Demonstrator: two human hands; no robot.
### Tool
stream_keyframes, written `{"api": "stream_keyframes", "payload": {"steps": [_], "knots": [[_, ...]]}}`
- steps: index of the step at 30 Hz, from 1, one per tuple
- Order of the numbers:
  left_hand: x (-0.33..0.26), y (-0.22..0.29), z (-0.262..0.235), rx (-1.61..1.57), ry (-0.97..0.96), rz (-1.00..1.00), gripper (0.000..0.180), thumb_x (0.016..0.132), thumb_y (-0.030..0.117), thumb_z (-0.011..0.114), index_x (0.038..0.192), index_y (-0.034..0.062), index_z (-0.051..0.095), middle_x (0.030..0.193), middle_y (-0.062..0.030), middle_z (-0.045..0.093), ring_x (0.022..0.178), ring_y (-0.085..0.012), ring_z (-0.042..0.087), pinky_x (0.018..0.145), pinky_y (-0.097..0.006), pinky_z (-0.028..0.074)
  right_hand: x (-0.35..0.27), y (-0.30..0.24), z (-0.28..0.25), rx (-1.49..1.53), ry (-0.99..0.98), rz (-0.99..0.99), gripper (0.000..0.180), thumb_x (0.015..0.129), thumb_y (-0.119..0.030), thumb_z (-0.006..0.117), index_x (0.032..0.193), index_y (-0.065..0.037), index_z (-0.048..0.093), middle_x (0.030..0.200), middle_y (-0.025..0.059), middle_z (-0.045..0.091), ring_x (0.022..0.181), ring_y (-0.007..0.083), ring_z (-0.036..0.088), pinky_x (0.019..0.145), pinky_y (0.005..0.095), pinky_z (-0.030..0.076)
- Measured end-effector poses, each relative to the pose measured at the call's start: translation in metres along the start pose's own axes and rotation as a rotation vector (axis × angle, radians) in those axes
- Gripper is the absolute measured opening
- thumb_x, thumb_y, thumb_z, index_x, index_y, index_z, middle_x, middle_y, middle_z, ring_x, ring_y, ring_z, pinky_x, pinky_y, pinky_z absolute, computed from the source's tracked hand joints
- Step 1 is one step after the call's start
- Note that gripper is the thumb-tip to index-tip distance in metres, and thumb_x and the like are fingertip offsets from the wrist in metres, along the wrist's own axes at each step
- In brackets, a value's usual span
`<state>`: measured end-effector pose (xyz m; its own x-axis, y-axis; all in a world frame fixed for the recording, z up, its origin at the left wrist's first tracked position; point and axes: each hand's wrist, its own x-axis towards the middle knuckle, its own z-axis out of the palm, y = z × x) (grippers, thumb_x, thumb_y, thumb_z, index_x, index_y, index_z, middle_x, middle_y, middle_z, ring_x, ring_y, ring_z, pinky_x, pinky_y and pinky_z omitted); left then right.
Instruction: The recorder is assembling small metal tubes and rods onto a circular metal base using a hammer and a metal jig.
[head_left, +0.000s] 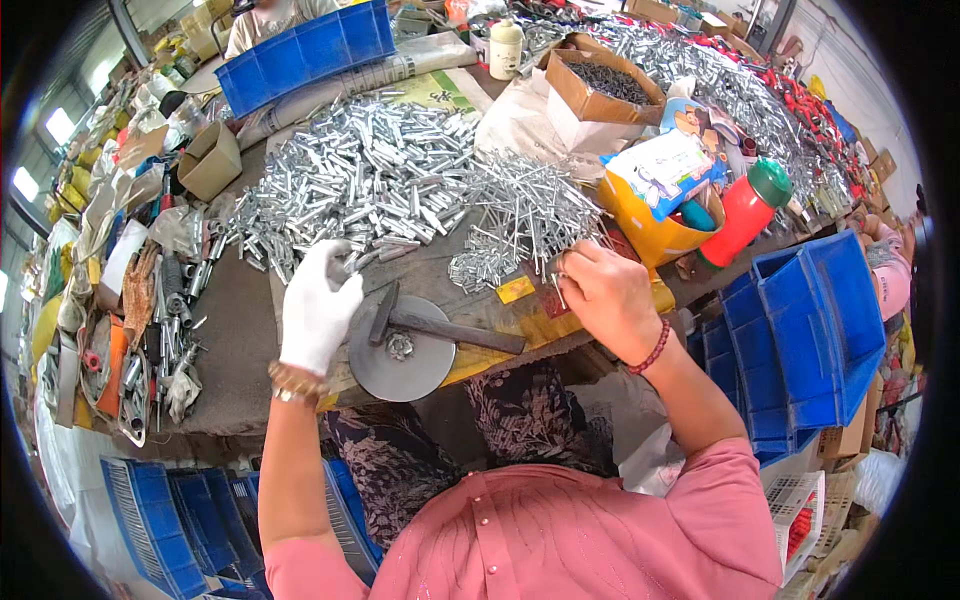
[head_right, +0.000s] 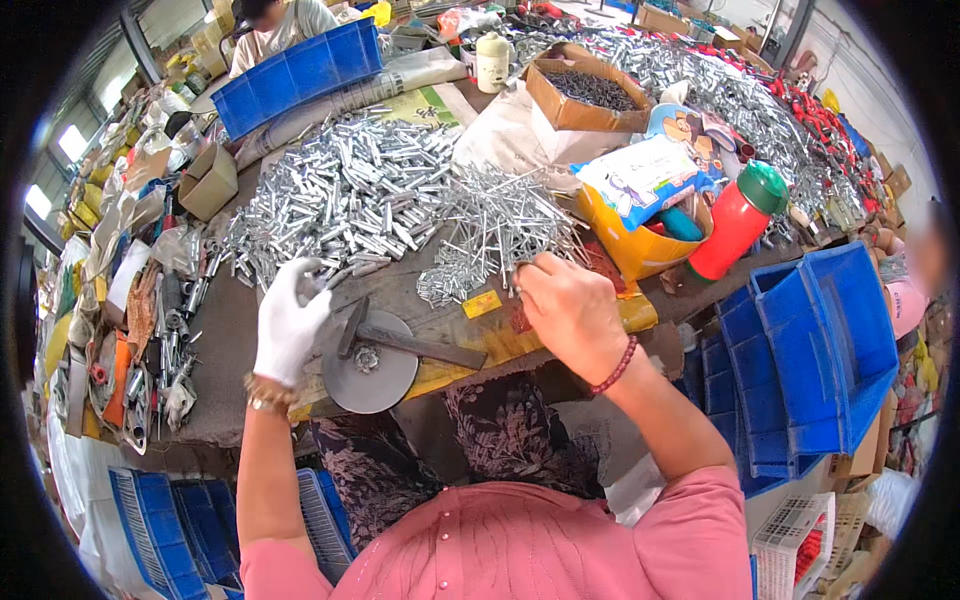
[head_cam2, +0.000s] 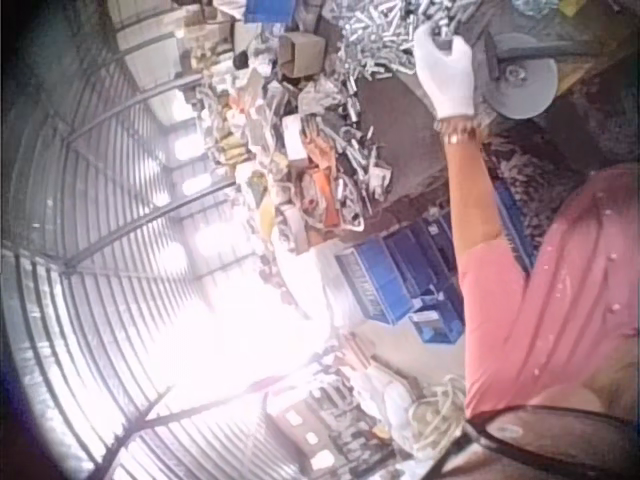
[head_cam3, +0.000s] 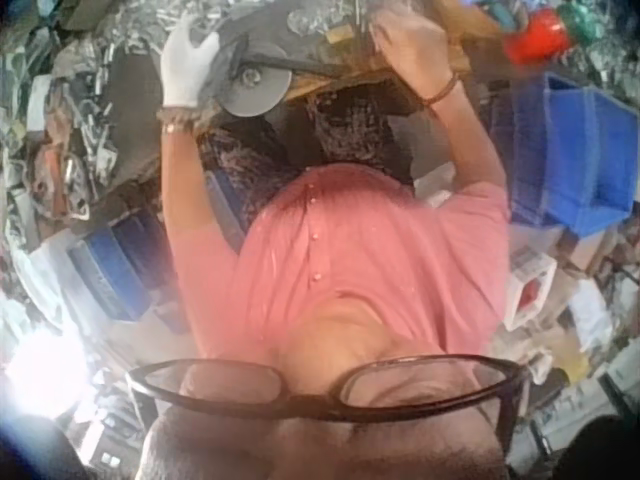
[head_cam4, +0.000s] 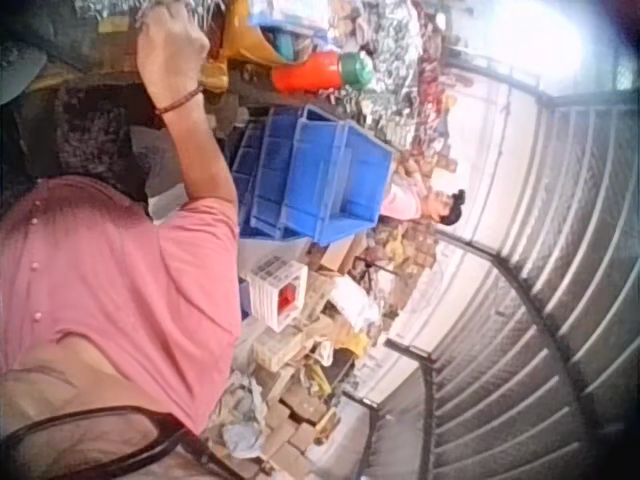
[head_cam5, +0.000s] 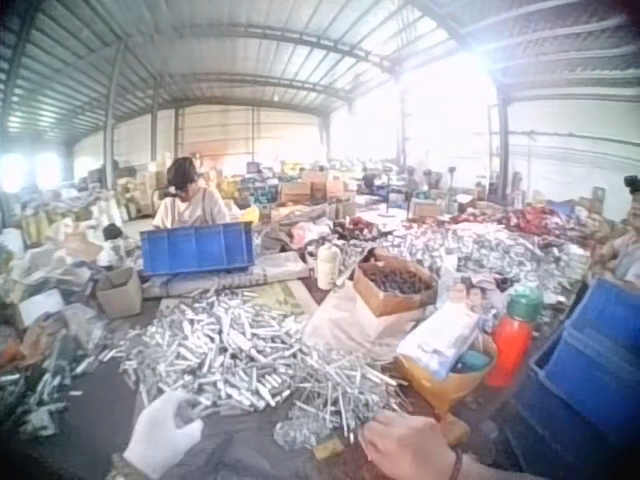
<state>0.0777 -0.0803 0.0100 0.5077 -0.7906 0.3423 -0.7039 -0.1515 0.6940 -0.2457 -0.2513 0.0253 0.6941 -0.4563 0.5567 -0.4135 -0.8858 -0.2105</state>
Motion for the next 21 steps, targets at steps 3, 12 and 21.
{"api": "stream_keyframes", "payload": {"steps": [3, 12, 21], "knots": [[-0.028, 0.028, -0.022, -0.486, -0.102, -0.31, 0.039, 0.095, 0.007, 0.069, 0.133, 0.0006, 0.061, 0.095, -0.0009, 0.064, 0.081, -0.0087, 0.065, 0.069, -0.024, 0.053, -0.01, 0.014, -0.005, -0.013, -0.119, -0.055, 0.004, 0.085, -0.006, 0.071, 0.086, -0.008, 0.068, 0.099, 0.0086, 0.063, 0.09, 0.03, 0.068, 0.074, 0.0424, 0.057], [-0.095, 0.047, -0.031, -0.516, -0.244, -0.49, 0.018, 0.096, 0.004, 0.07, 0.112, 0.001, 0.063, 0.101, -0.0041, 0.069, 0.085, -0.0082, 0.065, 0.071, -0.023, 0.051, 0.01, 0.016, 0.007, -0.033, -0.184, -0.449, 0.009, 0.074, -0.01, 0.075, 0.08, -0.009, 0.069, 0.104, 0.0041, 0.062, 0.091, 0.0221, 0.066, 0.077, 0.0381, 0.056], [-0.109, 0.043, -0.016, -0.087, -0.096, -0.02, 0.023, 0.087, 0.002, 0.079, 0.109, 0.0005, 0.074, 0.099, -0.0085, 0.07, 0.089, -0.0196, 0.067, 0.081, -0.03, 0.053, 0.007, -0.047, 0.026, 0.286, -0.059, -0.32, 0.015, 0.086, -0.012, 0.077, 0.08, -0.008, 0.064, 0.088, 0.005, 0.062, 0.08, 0.0262, 0.066, 0.068, 0.0399, 0.055]]}}
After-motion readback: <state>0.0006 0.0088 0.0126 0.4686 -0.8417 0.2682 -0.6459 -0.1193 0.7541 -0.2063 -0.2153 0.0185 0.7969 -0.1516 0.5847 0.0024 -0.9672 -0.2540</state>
